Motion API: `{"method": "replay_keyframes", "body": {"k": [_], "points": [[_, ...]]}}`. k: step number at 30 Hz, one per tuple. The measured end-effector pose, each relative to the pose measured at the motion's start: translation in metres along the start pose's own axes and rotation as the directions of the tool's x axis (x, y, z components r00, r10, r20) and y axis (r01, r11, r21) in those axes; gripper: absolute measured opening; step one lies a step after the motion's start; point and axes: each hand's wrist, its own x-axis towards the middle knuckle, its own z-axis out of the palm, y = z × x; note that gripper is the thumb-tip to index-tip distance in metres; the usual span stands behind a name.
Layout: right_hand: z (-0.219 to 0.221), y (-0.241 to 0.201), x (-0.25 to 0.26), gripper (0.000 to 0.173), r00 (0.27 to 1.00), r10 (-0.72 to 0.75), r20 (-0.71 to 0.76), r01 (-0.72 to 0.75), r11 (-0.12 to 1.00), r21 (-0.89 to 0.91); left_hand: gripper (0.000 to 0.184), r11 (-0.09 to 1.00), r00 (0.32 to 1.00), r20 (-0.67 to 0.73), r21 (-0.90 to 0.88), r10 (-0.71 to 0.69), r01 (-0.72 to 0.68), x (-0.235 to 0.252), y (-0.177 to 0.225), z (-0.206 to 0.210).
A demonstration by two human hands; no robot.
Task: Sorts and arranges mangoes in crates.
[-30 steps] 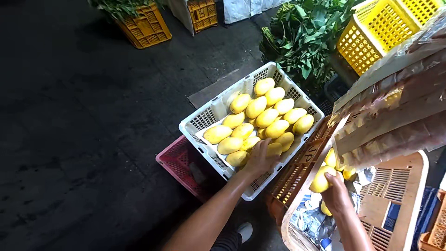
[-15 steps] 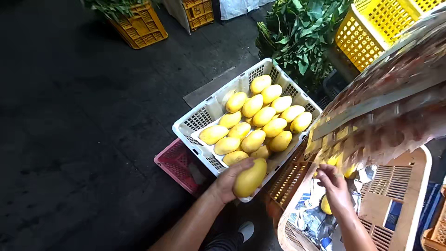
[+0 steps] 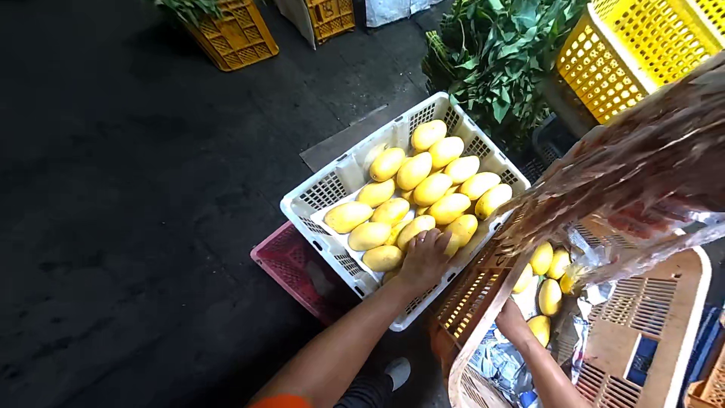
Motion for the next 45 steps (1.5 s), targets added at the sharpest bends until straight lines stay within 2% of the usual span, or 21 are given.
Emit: {"method": "replay_keyframes", "body": {"k": [4,7,9,10,12,13,14,16,17,19,21,23,26,29,32,35,38,40,41,42,45], "points": [[0.012,0.012,0.027,0.063,0.995,0.096,-0.008,-0.096,0.992,-0.08,0.049,0.993,0.991,-0.109,0.102,0.072,-0.061,0.002,-0.003,-0.003],[0.027,-0.012,0.024,0.054,0.991,0.1,-0.09,-0.076,0.969,0.234,0.057,0.984,0.98,-0.159,0.152,0.117,-0.093,0.01,-0.011,0.001],[0.038,-0.02,0.026,0.057,0.979,0.119,-0.167,-0.041,0.912,0.409,0.062,0.987,0.986,-0.145,0.15,0.086,-0.065,0.015,-0.018,0.007],[0.044,-0.018,0.029,0.059,0.97,0.082,-0.227,0.018,0.912,0.409,0.062,0.988,0.988,-0.14,0.148,0.062,-0.041,0.017,-0.019,0.009],[0.049,-0.027,0.026,0.062,0.922,-0.018,-0.387,0.117,0.965,0.235,0.059,0.989,0.991,-0.133,0.151,0.014,0.007,0.02,-0.014,0.008],[0.022,-0.063,0.011,0.063,0.975,0.14,-0.17,-0.108,0.977,0.184,0.058,0.989,0.992,-0.128,0.149,-0.003,0.022,0.02,-0.01,0.007],[0.004,-0.09,0.006,0.063,0.958,0.286,-0.001,-0.282,0.944,0.169,0.057,0.988,0.993,-0.121,0.148,-0.013,0.031,0.021,-0.008,0.006],[0.03,-0.077,0.021,0.058,0.936,0.241,-0.256,-0.169,0.947,0.274,0.056,0.987,0.996,-0.083,0.15,-0.037,0.049,0.022,-0.004,0.001],[0.039,-0.068,0.028,0.061,0.923,0.217,-0.319,-0.112,0.942,0.316,0.056,0.987,0.997,-0.06,0.147,-0.047,0.056,0.022,-0.003,-0.001],[0.028,-0.063,0.026,0.076,0.953,0.231,-0.197,-0.141,0.911,0.388,0.061,0.992,0.997,-0.04,0.107,-0.059,0.063,0.015,0.003,-0.005],[0.036,-0.018,0.045,0.083,0.983,0.079,-0.168,-0.01,0.925,0.38,0.07,0.996,0.993,-0.071,-0.026,-0.091,0.089,0.002,0.013,-0.012],[0.052,0.028,0.07,0.077,0.94,-0.136,-0.313,0.254,0.893,0.373,0.07,0.952,0.975,-0.156,-0.285,-0.158,0.109,-0.018,0.026,-0.018],[0.023,-0.014,0.038,0.054,0.983,0.057,-0.172,0.031,0.882,0.47,0.047,0.742,0.941,-0.179,-0.663,-0.288,0.1,-0.053,0.042,-0.028],[0.022,-0.015,0.024,0.057,0.983,0.02,-0.181,0.069,0.878,0.473,0.032,0.602,0.928,-0.236,-0.799,-0.288,-0.016,-0.079,0.058,-0.027],[0.023,-0.008,0.018,0.055,0.977,0.018,-0.213,0.11,0.814,0.571,0.029,0.703,0.877,-0.456,-0.674,-0.153,-0.228,-0.096,0.083,-0.035],[0.001,-0.022,-0.021,0.051,0.975,0.067,-0.212,0.091,0.751,0.654,0.029,0.797,0.777,-0.609,-0.387,0.158,-0.465,-0.111,0.11,-0.049],[-0.035,-0.042,-0.082,0.043,0.939,-0.038,-0.343,0.263,0.722,0.64,0.04,0.761,0.704,-0.537,-0.165,0.464,-0.627,-0.121,0.134,-0.057],[-0.055,-0.059,-0.122,0.05,0.868,-0.204,-0.453,0.459,0.679,0.573,0.068,0.73,0.679,-0.427,-0.062,0.597,-0.681,-0.125,0.143,-0.06],[-0.062,-0.068,-0.141,0.052,0.822,-0.31,-0.477,0.554,0.631,0.544,0.076,0.716,0.665,-0.399,-0.028,0.632,-0.697,-0.126,0.147,-0.061],[-0.067,-0.078,-0.155,0.051,0.774,-0.422,-0.472,0.632,0.56,0.536,0.075,0.71,0.644,-0.422,-0.004,0.638,-0.705,-0.125,0.149,-0.061],[-0.076,-0.096,-0.17,0.041,0.676,-0.665,-0.318,0.674,0.382,0.632,0.057,0.727,0.592,-0.645,-0.081,0.483,-0.681,-0.115,0.143,-0.064]]}}
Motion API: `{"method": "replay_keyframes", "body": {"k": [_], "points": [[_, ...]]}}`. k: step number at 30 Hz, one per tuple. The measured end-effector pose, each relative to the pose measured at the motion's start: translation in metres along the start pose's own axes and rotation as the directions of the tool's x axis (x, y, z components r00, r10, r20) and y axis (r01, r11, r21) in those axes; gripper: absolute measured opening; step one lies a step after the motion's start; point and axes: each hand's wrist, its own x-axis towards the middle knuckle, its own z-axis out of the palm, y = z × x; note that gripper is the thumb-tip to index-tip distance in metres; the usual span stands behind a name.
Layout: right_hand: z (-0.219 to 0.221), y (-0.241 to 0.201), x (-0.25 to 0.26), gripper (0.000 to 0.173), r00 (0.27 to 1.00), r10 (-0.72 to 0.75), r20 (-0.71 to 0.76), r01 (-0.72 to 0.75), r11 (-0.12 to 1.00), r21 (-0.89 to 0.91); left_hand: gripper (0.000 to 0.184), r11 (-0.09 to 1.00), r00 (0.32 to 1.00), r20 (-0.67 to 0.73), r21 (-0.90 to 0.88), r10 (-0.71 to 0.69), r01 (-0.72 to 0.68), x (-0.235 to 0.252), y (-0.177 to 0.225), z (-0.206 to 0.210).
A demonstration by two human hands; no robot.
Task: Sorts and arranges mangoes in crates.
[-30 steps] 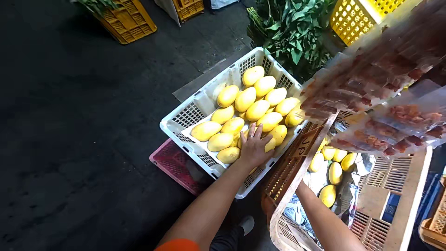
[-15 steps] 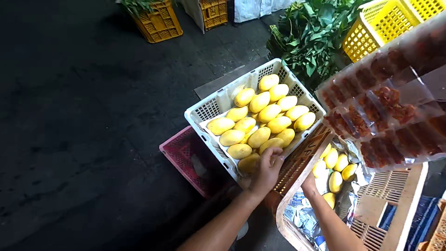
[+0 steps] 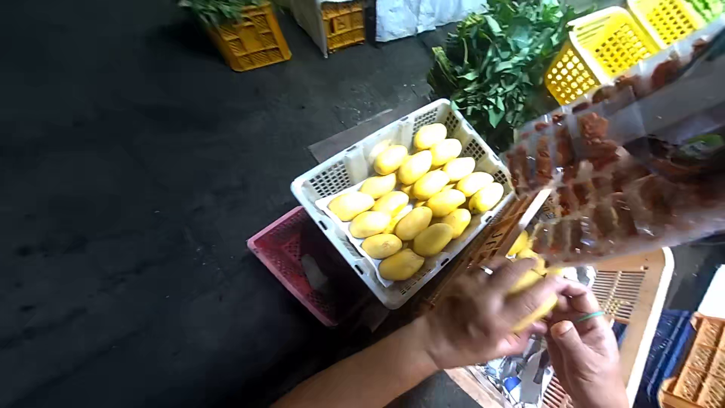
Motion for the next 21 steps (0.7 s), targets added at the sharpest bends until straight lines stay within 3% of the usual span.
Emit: {"method": "replay_keyframes", "body": {"k": [2,4,5,7,10,12,15,16,17,18,19,20,21], "points": [[-0.012,0.01,0.009,0.036,0.991,0.075,0.113,-0.072,0.997,-0.035,0.068,0.983,0.983,-0.054,-0.058,-0.178,0.174,-0.001,-0.022,-0.014],[-0.032,0.037,0.017,0.029,0.952,0.305,0.038,-0.28,0.911,-0.302,0.08,0.899,0.898,-0.061,-0.088,-0.435,0.429,-0.001,-0.056,-0.034],[-0.042,0.057,0.021,0.032,0.882,0.468,-0.044,-0.434,0.775,-0.459,0.08,0.829,0.826,-0.077,-0.068,-0.558,0.554,0.003,-0.078,-0.043],[-0.053,0.106,0.02,0.046,0.66,0.74,-0.131,-0.626,0.445,-0.641,0.076,0.665,0.663,-0.1,0.014,-0.742,0.747,0.013,-0.127,-0.055],[-0.043,0.174,0.005,0.066,0.371,0.921,-0.121,-0.647,0.162,-0.745,0.074,0.516,0.528,-0.034,0.164,-0.849,0.841,0.022,-0.202,-0.059],[-0.028,0.202,-0.001,0.079,0.279,0.949,-0.149,-0.568,0.037,-0.822,0.073,0.503,0.514,0.036,0.28,-0.857,0.818,0.024,-0.237,-0.053],[-0.019,0.233,-0.002,0.091,0.32,0.931,-0.172,-0.477,0.001,-0.879,0.071,0.569,0.582,0.134,0.465,-0.802,0.678,0.021,-0.273,-0.041],[-0.026,0.253,-0.013,0.092,0.4,0.906,-0.138,-0.462,0.07,-0.884,0.068,0.597,0.61,0.159,0.497,-0.776,0.629,0.015,-0.281,-0.038],[-0.041,0.29,-0.037,0.095,0.56,0.825,-0.078,-0.421,0.202,-0.884,0.064,0.625,0.635,0.183,0.511,-0.75,0.591,0.007,-0.288,-0.035],[-0.066,0.351,-0.072,0.096,0.841,0.541,0.026,-0.265,0.453,-0.851,0.06,0.647,0.654,0.202,0.517,-0.729,0.561,-0.001,-0.291,-0.034],[-0.084,0.398,-0.09,0.094,0.957,0.273,0.102,-0.105,0.648,-0.754,0.054,0.665,0.671,0.213,0.518,-0.71,0.539,-0.006,-0.292,-0.033],[-0.086,0.403,-0.09,0.088,0.975,0.185,0.121,-0.06,0.749,-0.66,0.049,0.677,0.678,0.224,0.51,-0.7,0.53,-0.009,-0.291,-0.032],[-0.069,0.36,-0.076,0.082,0.937,0.345,0.063,-0.217,0.712,-0.668,0.046,0.686,0.68,0.232,0.496,-0.695,0.532,-0.009,-0.292,-0.032]]}}
